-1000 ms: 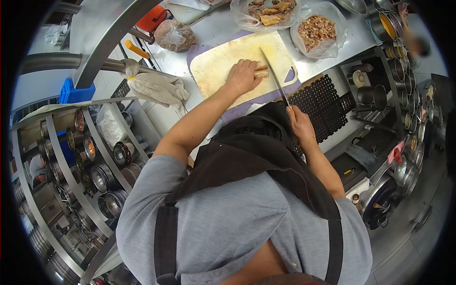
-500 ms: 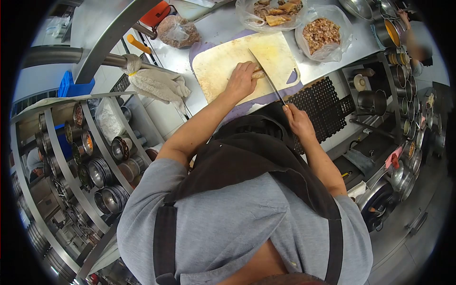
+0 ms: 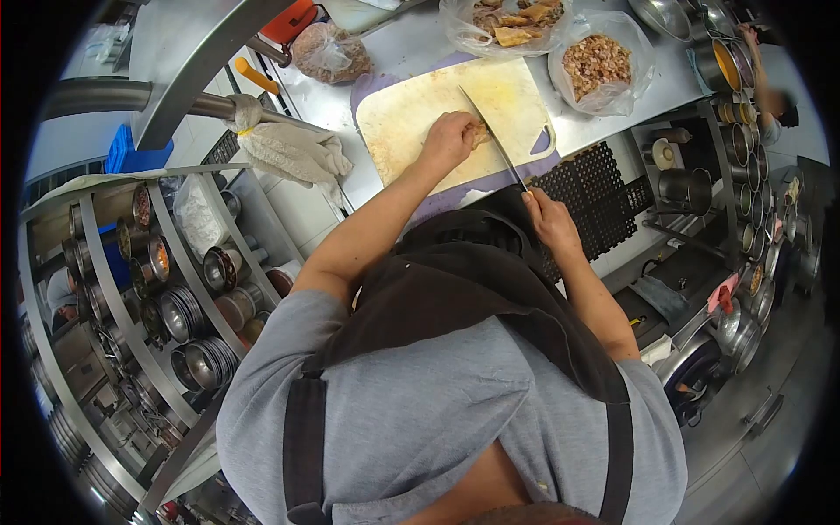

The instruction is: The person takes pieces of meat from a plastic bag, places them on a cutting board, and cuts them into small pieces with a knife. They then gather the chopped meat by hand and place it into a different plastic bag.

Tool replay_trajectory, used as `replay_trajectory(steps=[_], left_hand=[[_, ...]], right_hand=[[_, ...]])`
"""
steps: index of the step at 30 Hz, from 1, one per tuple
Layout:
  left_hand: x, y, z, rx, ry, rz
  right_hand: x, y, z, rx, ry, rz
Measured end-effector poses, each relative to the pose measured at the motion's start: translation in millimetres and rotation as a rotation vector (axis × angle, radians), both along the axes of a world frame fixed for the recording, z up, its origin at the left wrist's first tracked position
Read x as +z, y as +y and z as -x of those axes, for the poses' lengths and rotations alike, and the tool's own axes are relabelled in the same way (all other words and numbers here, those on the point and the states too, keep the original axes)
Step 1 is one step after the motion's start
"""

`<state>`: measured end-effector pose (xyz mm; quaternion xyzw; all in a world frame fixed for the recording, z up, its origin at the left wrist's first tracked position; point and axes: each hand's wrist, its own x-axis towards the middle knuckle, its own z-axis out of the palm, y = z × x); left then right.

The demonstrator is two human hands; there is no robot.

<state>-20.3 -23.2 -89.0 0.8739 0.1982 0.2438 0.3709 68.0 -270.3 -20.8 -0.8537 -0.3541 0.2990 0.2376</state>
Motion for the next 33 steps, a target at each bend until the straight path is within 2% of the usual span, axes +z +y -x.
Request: replay_trajectory(steps=[3, 11, 21, 27, 30, 33], left_hand=[[-0.3, 0.7, -3.0, -0.041, 0.033, 0.039], [9.3, -3.2, 7.5, -0.042, 0.024, -0.155], [7.1, -7.7, 3.1, 0.015, 0.004, -0.14], [4.1, -7.9, -1.8, -0.001, -0.008, -0.187], [3.7, -9.4, -0.6, -0.006, -0.049, -0.209], [2.1, -12.2, 0.2, 0.01, -0.099, -0.202]], right_hand=[[1.7, 0.5, -1.5, -0.003, 0.016, 0.02], [-0.7, -0.1, 0.2, 0.011, -0.006, -0.01], [21.6, 3.7, -2.1, -0.024, 0.055, -0.048], [22.4, 11.8, -6.0, 0.062, 0.035, 0.081], [23.1, 12.1, -6.6, 0.083, -0.001, 0.026], [27.4, 21.5, -10.8, 0.095, 0.065, 0.087]])
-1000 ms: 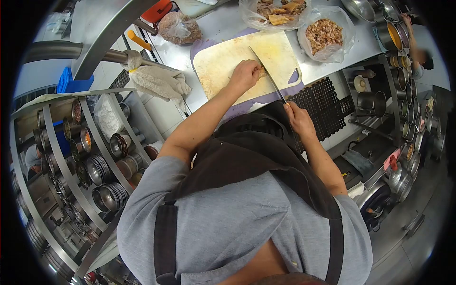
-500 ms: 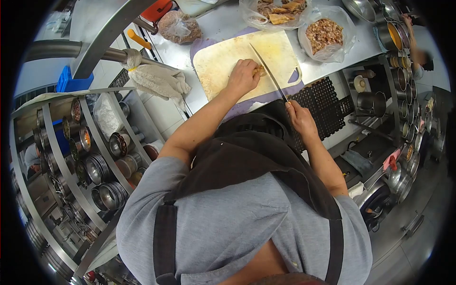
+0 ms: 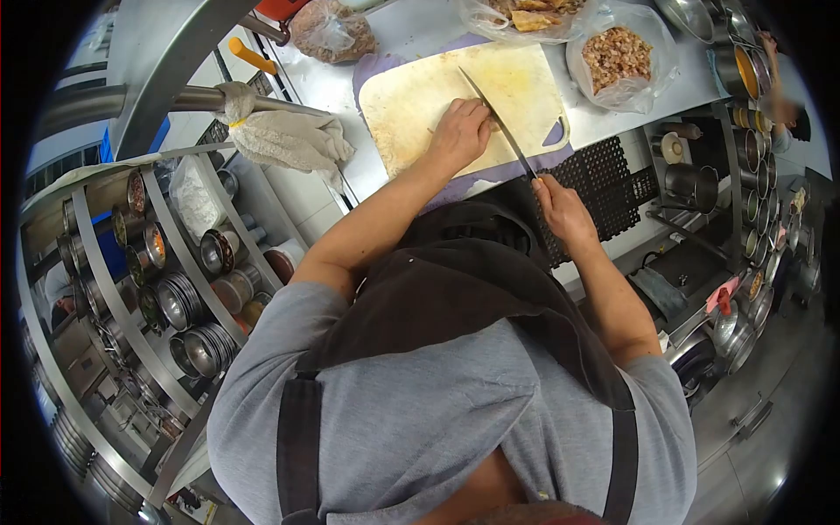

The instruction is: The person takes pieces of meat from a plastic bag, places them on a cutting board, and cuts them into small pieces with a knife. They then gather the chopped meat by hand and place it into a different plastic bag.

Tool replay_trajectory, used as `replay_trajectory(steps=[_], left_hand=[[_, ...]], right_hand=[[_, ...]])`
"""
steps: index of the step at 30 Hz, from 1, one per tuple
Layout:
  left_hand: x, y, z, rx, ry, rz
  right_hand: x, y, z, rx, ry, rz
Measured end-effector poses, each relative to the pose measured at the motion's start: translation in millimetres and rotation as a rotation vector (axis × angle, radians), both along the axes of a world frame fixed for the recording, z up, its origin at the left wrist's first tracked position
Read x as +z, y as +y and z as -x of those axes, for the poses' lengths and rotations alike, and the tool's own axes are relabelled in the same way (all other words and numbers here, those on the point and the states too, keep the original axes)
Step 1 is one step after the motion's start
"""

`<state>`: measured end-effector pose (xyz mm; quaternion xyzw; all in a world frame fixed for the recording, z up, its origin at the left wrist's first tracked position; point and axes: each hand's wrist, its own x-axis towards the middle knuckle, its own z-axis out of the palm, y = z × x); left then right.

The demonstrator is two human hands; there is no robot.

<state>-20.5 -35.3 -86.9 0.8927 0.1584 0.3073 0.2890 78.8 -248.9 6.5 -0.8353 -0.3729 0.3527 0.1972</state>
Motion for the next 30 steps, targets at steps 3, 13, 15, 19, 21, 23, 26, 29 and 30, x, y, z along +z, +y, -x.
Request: replay_trajectory(steps=[3, 13, 15, 19, 21, 23, 26, 29, 30], left_hand=[[0.7, 1.7, 0.9, -0.019, -0.013, 0.001], [9.2, 3.2, 1.2, -0.011, 0.089, 0.055], [13.1, 0.3, 5.7, -0.018, 0.121, 0.095], [14.4, 2.1, 8.5, 0.055, 0.126, 0.12], [12.9, 3.0, 6.3, 0.048, 0.163, 0.118], [11.3, 3.0, 5.7, 0.034, 0.088, 0.078], [6.6, 2.5, 5.7, 0.037, 0.008, 0.05], [6.6, 3.2, 6.3, 0.023, 0.075, 0.068], [6.5, 5.4, 3.3, 0.022, 0.071, 0.058]], right_hand=[[-22.6, 25.5, -1.0, -0.003, -0.041, -0.134], [-52.4, 68.6, -13.4, -0.017, -0.043, -0.206], [-43.2, 58.8, -13.6, -0.055, -0.038, -0.192], [-14.6, 36.9, -12.1, -0.017, -0.051, -0.131], [-5.4, 31.4, -8.9, 0.043, -0.047, -0.067], [-6.6, 30.7, -7.7, 0.05, -0.038, -0.052], [-25.1, 36.3, -5.4, 0.05, -0.044, -0.103], [-49.4, 67.0, -2.1, 0.038, -0.07, -0.139], [-53.6, 80.9, -4.7, 0.037, -0.09, -0.129]])
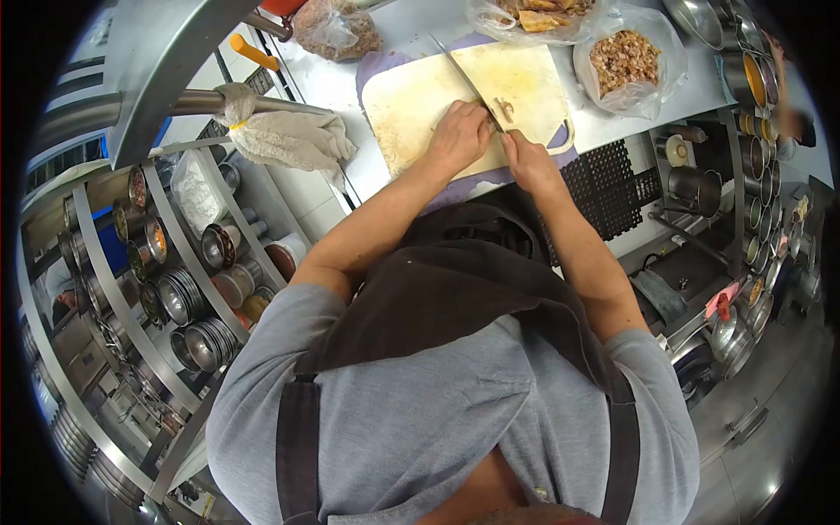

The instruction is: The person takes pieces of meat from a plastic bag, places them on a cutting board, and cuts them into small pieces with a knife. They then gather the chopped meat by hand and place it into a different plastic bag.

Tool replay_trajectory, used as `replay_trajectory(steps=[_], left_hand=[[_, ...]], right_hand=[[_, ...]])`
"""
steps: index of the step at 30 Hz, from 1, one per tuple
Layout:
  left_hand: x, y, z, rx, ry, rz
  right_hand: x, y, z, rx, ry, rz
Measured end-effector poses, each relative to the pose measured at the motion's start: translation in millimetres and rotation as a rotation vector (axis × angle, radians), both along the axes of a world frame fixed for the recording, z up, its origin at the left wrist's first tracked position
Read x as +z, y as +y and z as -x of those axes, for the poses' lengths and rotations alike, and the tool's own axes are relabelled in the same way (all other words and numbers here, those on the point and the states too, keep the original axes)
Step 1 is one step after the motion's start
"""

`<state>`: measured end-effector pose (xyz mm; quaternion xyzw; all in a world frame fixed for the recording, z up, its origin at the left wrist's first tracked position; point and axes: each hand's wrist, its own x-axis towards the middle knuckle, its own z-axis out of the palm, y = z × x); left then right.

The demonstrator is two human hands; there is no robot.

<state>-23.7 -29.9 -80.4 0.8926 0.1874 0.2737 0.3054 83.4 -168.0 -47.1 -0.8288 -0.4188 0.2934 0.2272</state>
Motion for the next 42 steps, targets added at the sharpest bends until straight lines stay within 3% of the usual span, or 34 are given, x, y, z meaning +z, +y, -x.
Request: replay_trajectory(steps=[9, 14, 22, 30, 35, 42], left_hand=[[11.6, 0.7, 17.2, 0.0, 0.012, 0.108], [-0.4, 2.5, 14.9, -0.004, -0.003, 0.053], [2.9, 1.5, 13.4, 0.017, 0.017, 0.038], [13.3, 2.4, 27.6, 0.056, 0.1, 0.12], [14.0, 1.1, 31.0, -0.056, 0.107, 0.067], [5.6, 4.5, 27.7, -0.095, 0.099, 0.04]], right_hand=[[22.3, -17.6, -2.7, -0.043, 0.088, -0.08], [40.5, -38.9, -1.7, 0.066, 0.046, 0.028], [2.1, 3.4, 2.5, 0.021, 0.013, -0.024], [23.9, -22.3, -1.4, -0.077, 0.083, -0.056], [42.5, -43.5, 1.9, 0.065, 0.043, 0.017], [16.8, -29.8, 9.4, 0.051, 0.057, 0.061]])
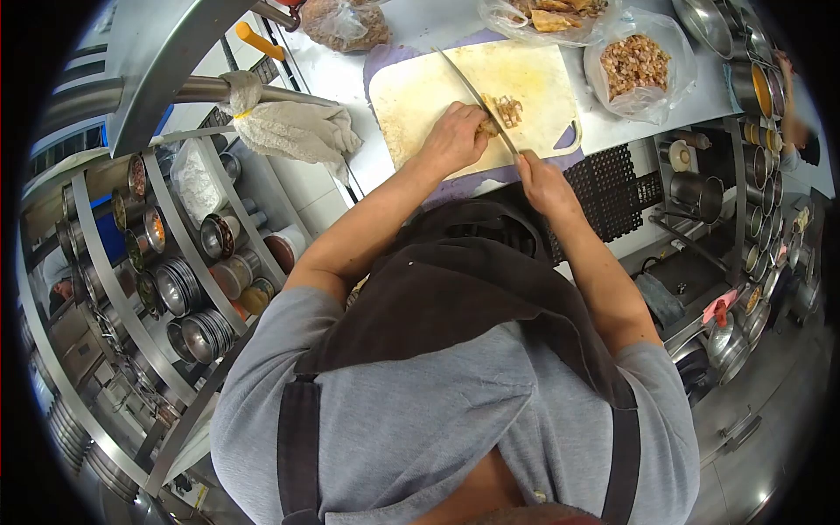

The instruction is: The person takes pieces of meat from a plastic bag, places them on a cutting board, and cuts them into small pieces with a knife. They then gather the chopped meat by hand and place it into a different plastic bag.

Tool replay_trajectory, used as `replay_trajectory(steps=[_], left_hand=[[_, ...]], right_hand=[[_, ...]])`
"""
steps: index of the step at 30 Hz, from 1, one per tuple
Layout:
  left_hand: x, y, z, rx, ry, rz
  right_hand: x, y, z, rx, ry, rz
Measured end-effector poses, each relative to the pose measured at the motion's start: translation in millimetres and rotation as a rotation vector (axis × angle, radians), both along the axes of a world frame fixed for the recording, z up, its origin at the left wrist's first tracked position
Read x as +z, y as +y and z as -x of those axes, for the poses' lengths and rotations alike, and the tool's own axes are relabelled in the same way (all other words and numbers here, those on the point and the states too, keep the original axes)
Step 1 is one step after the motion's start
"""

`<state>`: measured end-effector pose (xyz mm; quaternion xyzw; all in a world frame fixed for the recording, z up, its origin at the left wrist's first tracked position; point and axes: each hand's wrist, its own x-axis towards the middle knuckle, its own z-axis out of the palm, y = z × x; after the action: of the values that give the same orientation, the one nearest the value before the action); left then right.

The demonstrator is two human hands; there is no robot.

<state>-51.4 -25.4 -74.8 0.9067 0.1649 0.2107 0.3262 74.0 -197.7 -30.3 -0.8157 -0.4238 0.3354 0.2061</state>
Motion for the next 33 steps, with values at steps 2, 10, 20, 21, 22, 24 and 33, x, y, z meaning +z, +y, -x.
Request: replay_trajectory(steps=[2, 10, 20, 21, 22, 24, 33], left_hand=[[-1.9, 2.6, -3.2, 0.004, 0.015, 0.006], [8.7, -1.6, 1.2, 0.013, 0.061, 0.022], [4.1, 5.6, 3.2, 0.014, 0.073, -0.062], [3.3, 4.9, 2.7, 0.018, 0.078, -0.06], [2.7, 4.0, 2.2, 0.018, 0.06, -0.078], [2.7, 5.6, 2.5, 0.013, 0.048, -0.096], [2.2, 2.6, 1.6, 0.007, 0.066, -0.069]], right_hand=[[-13.2, 21.0, -0.7, 0.006, -0.036, -0.01], [-3.1, 19.3, -2.9, -0.141, 0.053, -0.076], [23.6, -9.0, 0.4, 0.037, 0.03, 0.048], [21.9, -8.1, 1.2, 0.04, 0.034, 0.051], [20.1, -7.0, 2.2, 0.036, 0.023, 0.035], [11.6, -2.6, 4.1, 0.027, 0.017, 0.02], [-24.8, 41.0, 1.9, -0.061, 0.0, -0.125]])
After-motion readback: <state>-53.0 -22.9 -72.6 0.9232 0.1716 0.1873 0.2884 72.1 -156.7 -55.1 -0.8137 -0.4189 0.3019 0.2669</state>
